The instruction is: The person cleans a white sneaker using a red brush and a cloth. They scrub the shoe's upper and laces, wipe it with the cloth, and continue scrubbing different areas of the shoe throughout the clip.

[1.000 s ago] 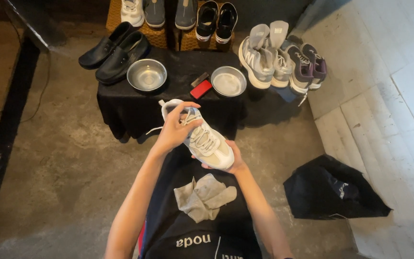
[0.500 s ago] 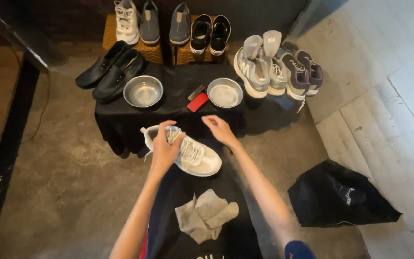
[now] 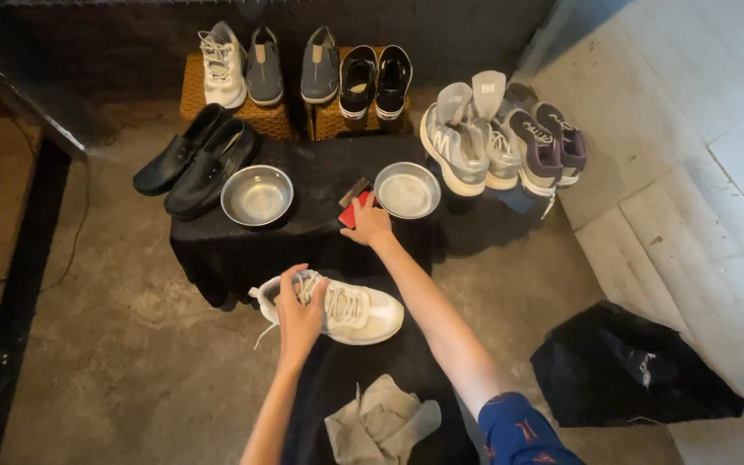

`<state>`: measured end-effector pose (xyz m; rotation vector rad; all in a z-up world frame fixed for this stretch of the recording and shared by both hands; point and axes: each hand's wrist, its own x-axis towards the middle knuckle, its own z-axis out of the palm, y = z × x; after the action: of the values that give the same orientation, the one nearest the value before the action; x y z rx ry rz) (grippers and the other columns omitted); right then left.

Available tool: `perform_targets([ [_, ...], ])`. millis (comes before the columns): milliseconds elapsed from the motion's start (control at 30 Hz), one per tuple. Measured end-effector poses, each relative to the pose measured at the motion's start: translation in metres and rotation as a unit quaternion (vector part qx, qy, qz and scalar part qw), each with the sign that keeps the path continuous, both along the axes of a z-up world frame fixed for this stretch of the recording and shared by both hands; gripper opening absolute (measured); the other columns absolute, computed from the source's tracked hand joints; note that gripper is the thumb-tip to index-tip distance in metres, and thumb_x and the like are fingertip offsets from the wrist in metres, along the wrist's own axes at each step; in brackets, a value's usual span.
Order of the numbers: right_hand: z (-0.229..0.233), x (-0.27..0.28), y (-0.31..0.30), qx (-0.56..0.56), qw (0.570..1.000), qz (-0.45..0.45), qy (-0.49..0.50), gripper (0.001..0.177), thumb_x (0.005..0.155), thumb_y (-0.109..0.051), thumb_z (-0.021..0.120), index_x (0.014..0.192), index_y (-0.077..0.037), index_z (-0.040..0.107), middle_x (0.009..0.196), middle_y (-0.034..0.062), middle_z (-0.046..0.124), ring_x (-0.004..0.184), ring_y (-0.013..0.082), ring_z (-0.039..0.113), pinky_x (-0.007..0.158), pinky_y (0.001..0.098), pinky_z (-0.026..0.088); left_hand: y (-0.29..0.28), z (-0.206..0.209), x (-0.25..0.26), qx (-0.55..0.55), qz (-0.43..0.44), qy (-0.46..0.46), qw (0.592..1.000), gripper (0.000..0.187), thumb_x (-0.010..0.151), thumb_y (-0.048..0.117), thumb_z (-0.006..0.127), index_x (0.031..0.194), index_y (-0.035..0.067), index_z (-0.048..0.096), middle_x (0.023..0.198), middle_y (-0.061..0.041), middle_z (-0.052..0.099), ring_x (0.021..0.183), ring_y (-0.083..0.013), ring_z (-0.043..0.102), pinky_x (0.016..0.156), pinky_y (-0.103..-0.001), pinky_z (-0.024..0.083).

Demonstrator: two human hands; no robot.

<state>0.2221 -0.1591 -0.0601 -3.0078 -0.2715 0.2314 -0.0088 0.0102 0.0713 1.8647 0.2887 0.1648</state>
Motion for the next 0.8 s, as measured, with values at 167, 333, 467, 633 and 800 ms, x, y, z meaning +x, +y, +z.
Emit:
perform_targets([
  [167,0.001,0.015,-0.006,0.046,0.998,-0.007,0.030,0.076,0.082,-0.064,0.069,0.134,-0.018,0.037,0.131,0.0311,0.055,0.107,0.0446,0.070,0.098,0.0523,0.053,-0.004,0.001,-0.001,0.002,0.008,0.013,1.000,0.041,0.094,0.028,0.073,0.129,0.017,0.056,0.106,-0.025,0.074,0.111,-0.0430,0.068,0.099,-0.053,0.050],
  [333,-0.007,0.014,-0.005,0.063,0.998,-0.006,0.013,0.080,0.071,-0.062,0.077,0.129,-0.021,0.039,0.124,0.0266,0.054,0.102,0.0452,0.071,0.094,0.0518,0.055,-0.012,0.000,0.001,0.009,0.007,0.016,1.000,0.043,0.094,0.030,0.073,0.132,0.018,0.056,0.109,-0.024,0.072,0.114,-0.0441,0.065,0.101,-0.054,0.049],
  [467,0.027,-0.012,-0.002,0.102,0.995,0.020,0.011,0.092,0.060,-0.054,0.087,0.131,-0.019,0.040,0.125,0.0254,0.052,0.103,0.0492,0.070,0.096,0.0547,0.054,-0.017,0.011,0.003,0.032,-0.018,-0.007,0.999,0.047,0.093,0.025,0.073,0.137,0.019,0.058,0.121,-0.026,0.068,0.122,-0.0458,0.059,0.107,-0.055,0.044],
  [633,0.061,-0.026,-0.018,0.157,0.987,0.021,-0.024,0.093,0.058,-0.060,0.085,0.133,-0.025,0.044,0.127,0.0202,0.054,0.103,0.0488,0.070,0.097,0.0549,0.053,-0.015,-0.010,0.008,0.041,-0.061,-0.017,0.997,0.032,0.095,0.024,0.071,0.127,0.026,0.073,0.120,-0.012,0.074,0.121,-0.0338,0.064,0.105,-0.047,0.049],
  [800,0.083,0.012,-0.072,0.175,0.976,-0.101,-0.078,0.093,0.062,-0.066,0.086,0.137,-0.022,0.054,0.127,0.0220,0.058,0.114,0.0441,0.067,0.101,0.0529,0.049,-0.015,0.001,0.009,0.046,-0.102,0.021,0.993,0.047,0.087,0.028,0.080,0.132,0.033,0.070,0.122,-0.011,0.073,0.122,-0.0336,0.064,0.109,-0.047,0.047],
])
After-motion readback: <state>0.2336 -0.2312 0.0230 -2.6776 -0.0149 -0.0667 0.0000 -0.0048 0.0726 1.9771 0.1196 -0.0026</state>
